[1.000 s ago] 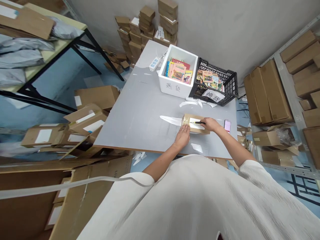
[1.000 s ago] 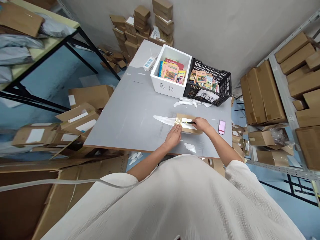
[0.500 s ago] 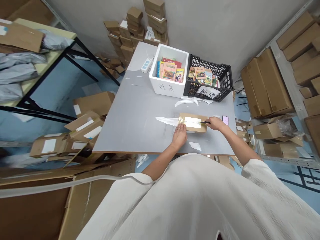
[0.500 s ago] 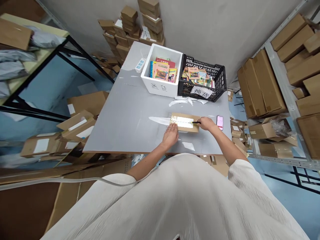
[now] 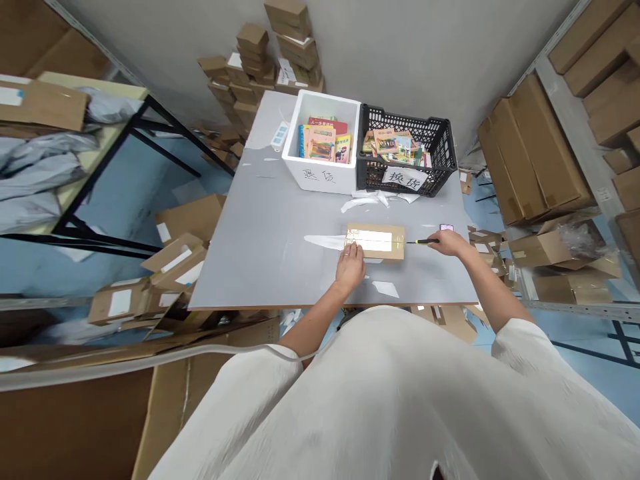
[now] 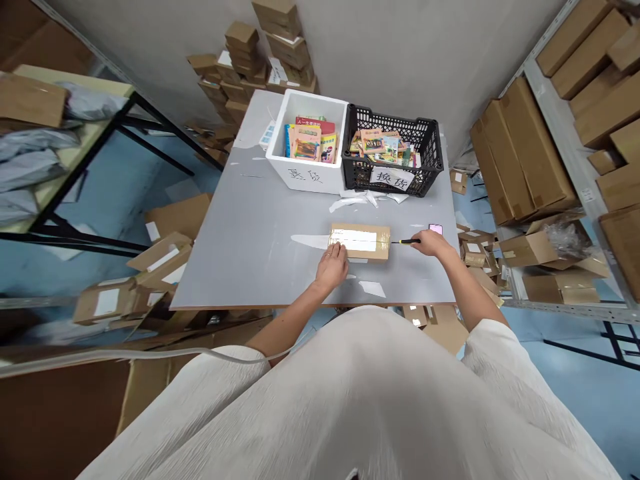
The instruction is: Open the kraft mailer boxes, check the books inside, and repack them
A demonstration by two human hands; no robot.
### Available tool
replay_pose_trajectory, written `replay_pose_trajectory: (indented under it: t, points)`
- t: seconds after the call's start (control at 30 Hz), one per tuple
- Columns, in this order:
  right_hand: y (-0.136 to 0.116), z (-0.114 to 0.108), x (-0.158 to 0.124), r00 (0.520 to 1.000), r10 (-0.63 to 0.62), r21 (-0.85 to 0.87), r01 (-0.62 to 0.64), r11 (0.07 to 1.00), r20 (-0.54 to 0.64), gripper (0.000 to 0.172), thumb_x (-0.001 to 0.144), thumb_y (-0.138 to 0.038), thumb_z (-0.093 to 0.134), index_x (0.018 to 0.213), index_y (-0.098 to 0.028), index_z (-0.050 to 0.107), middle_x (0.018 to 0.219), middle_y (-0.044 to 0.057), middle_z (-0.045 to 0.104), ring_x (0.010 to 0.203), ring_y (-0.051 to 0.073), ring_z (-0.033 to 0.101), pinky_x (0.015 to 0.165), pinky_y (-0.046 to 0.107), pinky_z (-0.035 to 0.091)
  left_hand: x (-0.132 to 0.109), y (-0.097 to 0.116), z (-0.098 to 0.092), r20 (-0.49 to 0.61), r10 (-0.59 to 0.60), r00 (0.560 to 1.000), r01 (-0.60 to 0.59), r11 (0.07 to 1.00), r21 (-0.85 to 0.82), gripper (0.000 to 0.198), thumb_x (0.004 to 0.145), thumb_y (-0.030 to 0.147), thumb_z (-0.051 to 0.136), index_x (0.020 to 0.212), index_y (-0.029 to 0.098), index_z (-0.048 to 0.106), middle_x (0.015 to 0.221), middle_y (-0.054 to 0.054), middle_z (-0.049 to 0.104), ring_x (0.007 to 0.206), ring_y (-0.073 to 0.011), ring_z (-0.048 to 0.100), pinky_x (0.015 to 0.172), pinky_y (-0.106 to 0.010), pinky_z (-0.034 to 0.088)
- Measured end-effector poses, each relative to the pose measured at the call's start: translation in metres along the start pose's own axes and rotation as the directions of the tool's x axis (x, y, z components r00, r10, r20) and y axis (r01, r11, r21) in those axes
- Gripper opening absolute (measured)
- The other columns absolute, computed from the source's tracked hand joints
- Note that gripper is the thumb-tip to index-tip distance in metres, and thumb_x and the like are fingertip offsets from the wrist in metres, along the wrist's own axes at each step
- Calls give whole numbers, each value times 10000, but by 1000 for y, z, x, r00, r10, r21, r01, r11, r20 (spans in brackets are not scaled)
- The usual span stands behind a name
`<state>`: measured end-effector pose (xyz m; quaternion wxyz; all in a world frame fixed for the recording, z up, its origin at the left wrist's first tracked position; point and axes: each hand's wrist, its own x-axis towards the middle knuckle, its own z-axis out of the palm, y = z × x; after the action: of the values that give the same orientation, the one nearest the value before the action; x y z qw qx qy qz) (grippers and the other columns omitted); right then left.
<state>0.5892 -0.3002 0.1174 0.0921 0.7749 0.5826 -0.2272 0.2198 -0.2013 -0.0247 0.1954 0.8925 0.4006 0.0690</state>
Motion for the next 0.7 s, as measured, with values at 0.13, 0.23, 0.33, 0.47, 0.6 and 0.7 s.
replay_pose_trajectory:
  t: [0.13,0.23,0.33,0.47,0.6,0.7]
  points:
    - [22,18,-7,999,-28,156,33,987,-34,362,1040,-434,629,1203,-226,876,942,76,824,848,238,691,729,310,430,6,13,-11,21,-29,999,27,995,95,720,1015,285,584,1697,83,475,1709,-281,527,1627,-439,462,1355,-595,378]
    - [25,40,-10,994,-44,300,73,951,-102,344,1036,-415,601,1128,-211,863,982,75,827,863,236,693,743,300,451,18,29,-16,57,30,998,-37,992,124,695,1018,312,613,1674,116,494,1722,-264,503,1628,-437,440,1362,-597,353]
    - [22,60,-11,986,-35,409,99,907,-161,294,1005,-396,629,1036,-195,841,1027,89,833,893,238,699,751,293,466,37,45,-19,141,141,980,-158,980,119,668,1021,331,650,1646,142,512,1701,-241,516,1602,-409,462,1356,-552,361]
    - [19,80,-13,988,31,550,58,833,-152,299,993,-403,628,1063,-183,818,889,58,801,817,222,678,727,289,467,66,56,-23,261,200,944,-238,963,123,601,985,350,738,1537,168,584,1582,-220,593,1486,-395,564,1281,-512,438]
    - [22,91,-15,985,72,626,45,779,-160,333,986,-443,643,1091,-178,816,868,52,792,805,227,685,736,302,481,85,58,-23,335,179,925,-252,949,188,525,989,339,741,1463,152,615,1518,-222,633,1403,-390,630,1251,-506,447]
    - [24,95,-12,980,73,634,61,771,-183,369,975,-482,684,1130,-179,828,868,53,797,800,234,688,749,313,491,91,58,-19,371,187,910,-280,935,217,501,979,345,764,1431,176,630,1460,-192,680,1365,-386,665,1338,-548,338]
